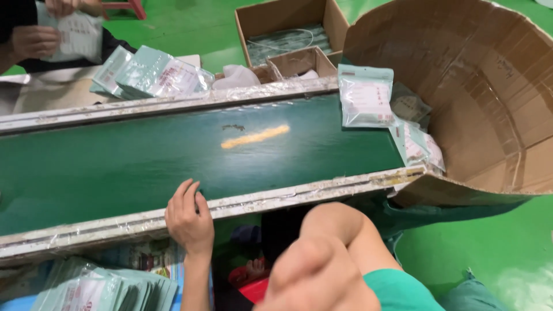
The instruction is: Packaging stacks of face masks into individual plastic bags and arranging them on a conveyor belt.
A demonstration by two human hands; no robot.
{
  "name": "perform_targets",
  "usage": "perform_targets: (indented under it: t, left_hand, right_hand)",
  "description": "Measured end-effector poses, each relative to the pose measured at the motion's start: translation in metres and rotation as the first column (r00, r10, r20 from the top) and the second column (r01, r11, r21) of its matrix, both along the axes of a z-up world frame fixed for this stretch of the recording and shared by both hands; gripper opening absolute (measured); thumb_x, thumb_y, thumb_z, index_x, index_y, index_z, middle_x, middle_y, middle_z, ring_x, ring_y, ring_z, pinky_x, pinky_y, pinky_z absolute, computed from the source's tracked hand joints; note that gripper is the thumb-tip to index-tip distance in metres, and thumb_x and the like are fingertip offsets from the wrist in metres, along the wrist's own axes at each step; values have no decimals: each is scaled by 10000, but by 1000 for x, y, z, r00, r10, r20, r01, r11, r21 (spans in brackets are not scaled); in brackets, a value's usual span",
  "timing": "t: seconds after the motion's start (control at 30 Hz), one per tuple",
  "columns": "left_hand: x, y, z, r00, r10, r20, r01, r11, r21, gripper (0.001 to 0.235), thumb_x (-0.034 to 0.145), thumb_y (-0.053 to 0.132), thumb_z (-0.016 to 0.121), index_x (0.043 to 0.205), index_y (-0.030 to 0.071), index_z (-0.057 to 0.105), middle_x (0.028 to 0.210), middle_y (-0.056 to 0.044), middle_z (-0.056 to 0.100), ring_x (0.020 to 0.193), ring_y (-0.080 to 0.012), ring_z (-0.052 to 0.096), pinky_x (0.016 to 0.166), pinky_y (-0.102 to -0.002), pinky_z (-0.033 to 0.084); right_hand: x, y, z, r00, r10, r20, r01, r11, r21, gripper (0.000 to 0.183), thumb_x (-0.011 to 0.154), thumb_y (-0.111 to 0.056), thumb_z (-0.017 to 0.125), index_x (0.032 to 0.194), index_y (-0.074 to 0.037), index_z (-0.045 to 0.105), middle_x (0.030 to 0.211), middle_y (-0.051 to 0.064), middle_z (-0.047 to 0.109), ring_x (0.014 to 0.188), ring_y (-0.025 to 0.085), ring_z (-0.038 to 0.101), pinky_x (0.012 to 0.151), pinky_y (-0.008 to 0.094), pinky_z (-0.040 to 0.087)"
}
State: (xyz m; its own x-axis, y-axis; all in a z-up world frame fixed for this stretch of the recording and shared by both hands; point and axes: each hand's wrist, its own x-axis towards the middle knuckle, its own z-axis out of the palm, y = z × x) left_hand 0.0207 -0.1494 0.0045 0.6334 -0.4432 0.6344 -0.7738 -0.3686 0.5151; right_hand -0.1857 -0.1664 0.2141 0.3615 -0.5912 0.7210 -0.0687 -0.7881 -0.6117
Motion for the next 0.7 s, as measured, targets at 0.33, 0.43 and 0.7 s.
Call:
perform_targets:
  t: [0.33, 0.43, 0.7]
  left_hand:
    - [-1, -5, 3, 994, 77, 83, -82, 995, 64, 220, 960, 83, 586, 1115, 82, 742, 1217, -28, 721, 1027, -254, 668, 887, -414, 499]
    - [-1, -7, 3, 993, 82, 82, -88, 994, 68, 218, 964, 88, 573, 1093, 87, 749, 1185, -22, 735, 1009, -240, 675, 877, -396, 504]
    - [0, -12, 5, 992, 91, 84, -95, 994, 50, 230, 954, 90, 547, 1052, 86, 756, 1133, -29, 749, 973, -241, 686, 857, -382, 510]
  right_hand:
    - [17, -91, -62, 297, 922, 250, -751, 387, -535, 204, 644, 197, 578, 533, 36, 636, 535, 86, 481, 358, 156, 422, 368, 307, 265]
    - [-7, -104, -70, 452, 865, 217, -799, 501, -333, 228, 702, 189, 532, 538, 36, 568, 567, 94, 549, 371, 135, 453, 368, 277, 294]
    - [-32, -121, -78, 678, 734, -24, -734, 679, 11, 237, 744, 31, 489, 514, 9, 537, 559, 65, 612, 338, 108, 363, 338, 234, 256]
